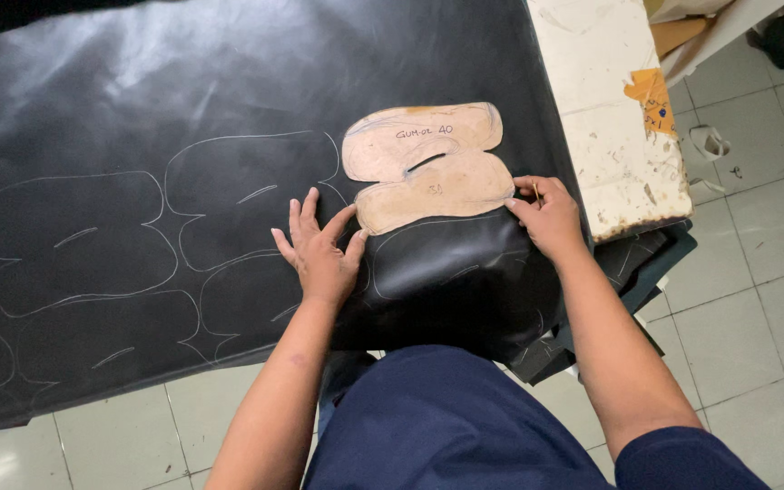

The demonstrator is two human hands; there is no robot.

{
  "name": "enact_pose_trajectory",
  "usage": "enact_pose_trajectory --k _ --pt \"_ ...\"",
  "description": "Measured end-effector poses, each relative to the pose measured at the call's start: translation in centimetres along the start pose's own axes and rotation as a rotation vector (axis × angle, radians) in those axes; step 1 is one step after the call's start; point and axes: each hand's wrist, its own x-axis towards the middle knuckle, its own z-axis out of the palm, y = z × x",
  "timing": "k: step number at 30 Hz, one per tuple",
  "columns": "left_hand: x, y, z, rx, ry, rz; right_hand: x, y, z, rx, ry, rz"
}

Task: The person places a shoe sole template on a black sheet of material and traces its outline with a white marking tool. They repeat this process multiple times, moving the template to different positions on the sheet to create several traced outlines.

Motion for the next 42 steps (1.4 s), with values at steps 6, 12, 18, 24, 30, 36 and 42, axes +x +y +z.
enact_pose_trajectory --k 6,12,18,24,30,36,42 --pt "0.0 0.1 -0.1 0.005 -0.015 -0.019 0.0 -0.3 0.0 -0.007 0.006 -0.012" --pt "0.1 0.2 -0.2 0.014 -0.013 -0.004 0.1 0.3 0.1 -0.007 0.003 0.004" --pt "0.9 1.6 0.3 0.102 -0.075 0.100 0.3 0.9 0.3 -0.024 -0.002 -0.033" --pt "1.3 6.3 4.5 0.096 -0.390 0.238 1.1 -2.0 0.1 -0.335 0.034 -0.243" --pt "-1.0 7.3 7.3 0.741 0.065 0.601 0.8 -10.3 4.4 -0.139 0.025 -0.580" --pt "-0.6 6.1 9.5 0.537 -0.366 0.457 0.6 -17.1 10.0 -0.155 -0.588 -0.366" --pt "0.3 5.4 9.9 0.449 -0.201 0.562 0.8 -18.0 13.1 -0.250 -0.667 -0.511"
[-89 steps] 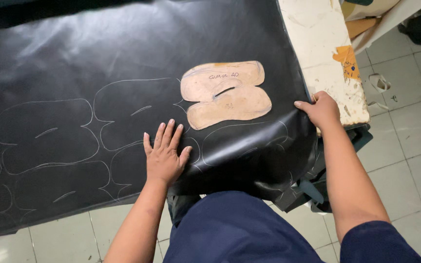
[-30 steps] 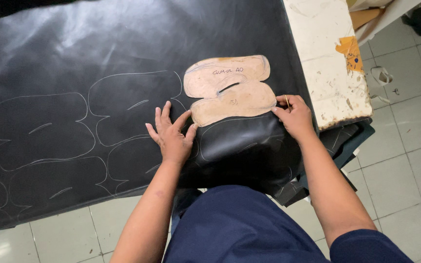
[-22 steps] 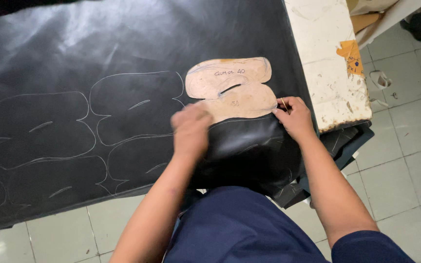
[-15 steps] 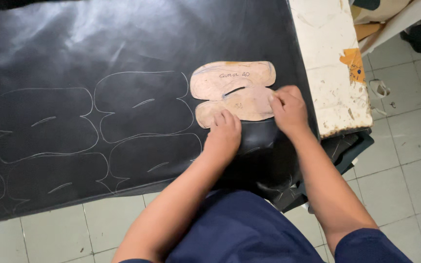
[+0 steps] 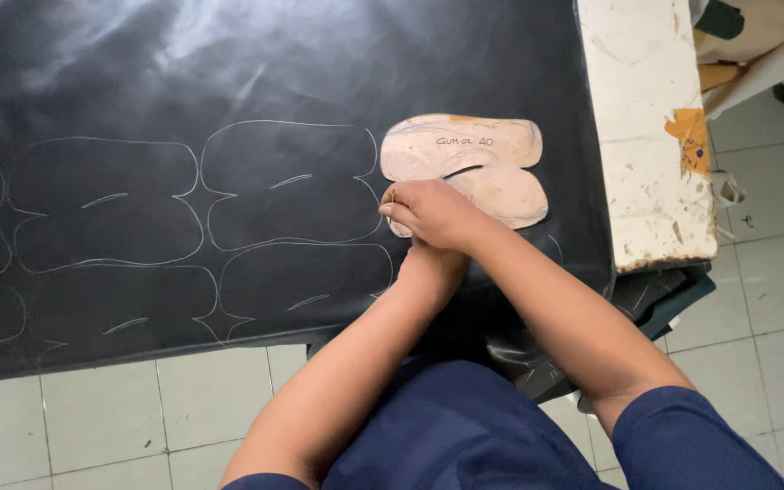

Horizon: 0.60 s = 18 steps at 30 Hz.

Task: The person places a shoe sole template on a black sheet of material and traces its outline with a white marking tool. They repeat this process multiple times, moving the template to different positions on the sheet to create several traced outlines.

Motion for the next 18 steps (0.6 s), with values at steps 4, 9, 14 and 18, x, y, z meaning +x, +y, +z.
enact_pose_trajectory --k 4,9,14,18 --pt "0.0 -0.4 -0.5 0.103 -0.007 0.069 0.7 0.7 0.8 -0.071 -0.011 -0.001" --pt "0.2 -1.1 -1.9 -0.050 -0.170 0.069 1.5 1.6 1.0 -0.089 0.160 -0.157" --pt "-0.6 -1.4 -3.6 -0.459 -0.207 -0.202 1.1 2.4 -1.1 -0.220 0.272 -0.177" --pt "-0.8 -1.7 -4.0 -0.094 -0.108 0.031 0.0 3.1 -2.7 -0.208 0.210 0.015"
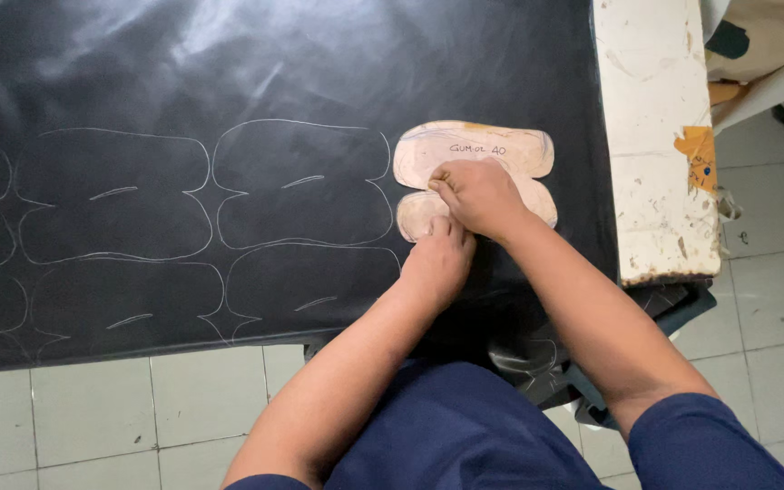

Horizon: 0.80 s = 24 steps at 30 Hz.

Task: The person places a shoe sole template on a black sheet of material and traces its outline with a white marking tool. They repeat this process multiple times, moving the template to different positions on the sheet to create several traced outlines.

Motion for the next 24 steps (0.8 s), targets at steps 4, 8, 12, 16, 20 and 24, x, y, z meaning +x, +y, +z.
enact_pose_trajectory --k 4,8,12,16,20,24 --pt "0.3 -0.5 0.5 -0.037 0.132 0.039 1.3 0.0 1.4 0.008 -0.006 -0.080" --pt "0.8 -0.5 0.7 -0.031 0.071 0.011 4.2 -0.5 3.4 0.043 -0.015 -0.109" --pt "0.6 -0.4 0.2 0.108 0.144 0.016 6.9 -0.2 3.8 0.034 0.039 -0.078" --pt "0.2 -0.6 -0.4 0.009 0.235 0.027 8.3 1.3 2.9 0.052 0.108 -0.055" --pt "0.3 -0.6 -0.9 -0.042 0.180 0.003 8.4 3.1 1.5 0.046 0.158 -0.018" --pt "0.6 -0.5 -1.3 -0.004 0.125 0.011 7.3 6.0 -0.8 -0.030 0.185 0.083"
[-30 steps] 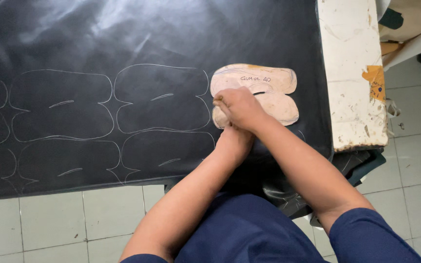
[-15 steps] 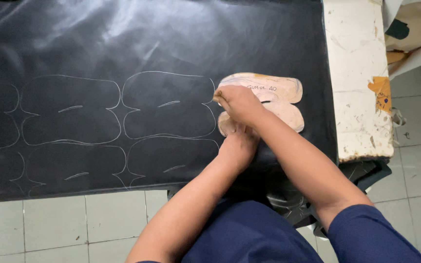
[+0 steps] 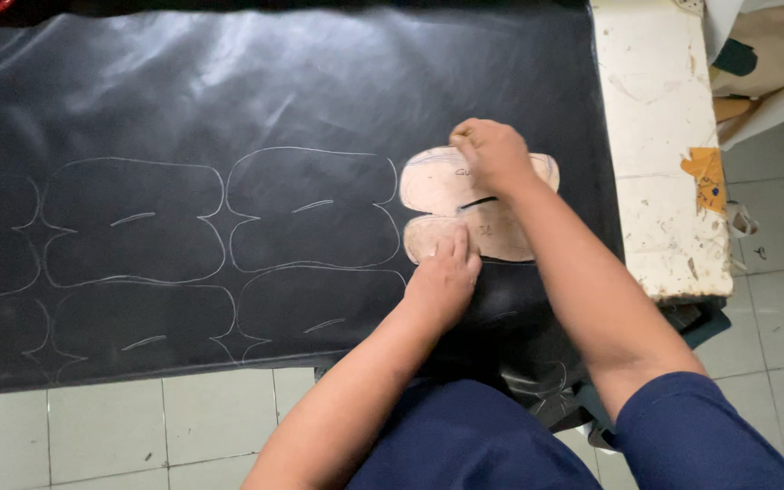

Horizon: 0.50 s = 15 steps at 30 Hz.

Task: The person places a shoe sole template on a black sheet of material and traces its outline with a white marking tool. They repeat this process multiple times, moving the template to different positions on the sheet to create several traced outlines.

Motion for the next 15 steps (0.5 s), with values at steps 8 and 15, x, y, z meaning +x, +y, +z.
enact_pose_trajectory --k 8,15 --pt "0.3 0.1 -0.3 0.008 -0.024 0.041 -4.9 7.4 -6.6 -0.078 0.057 0.162" --pt "0.8 0.4 -0.5 0.035 -0.083 0.048 -8.9 9.4 -8.1 0.036 0.169 0.261"
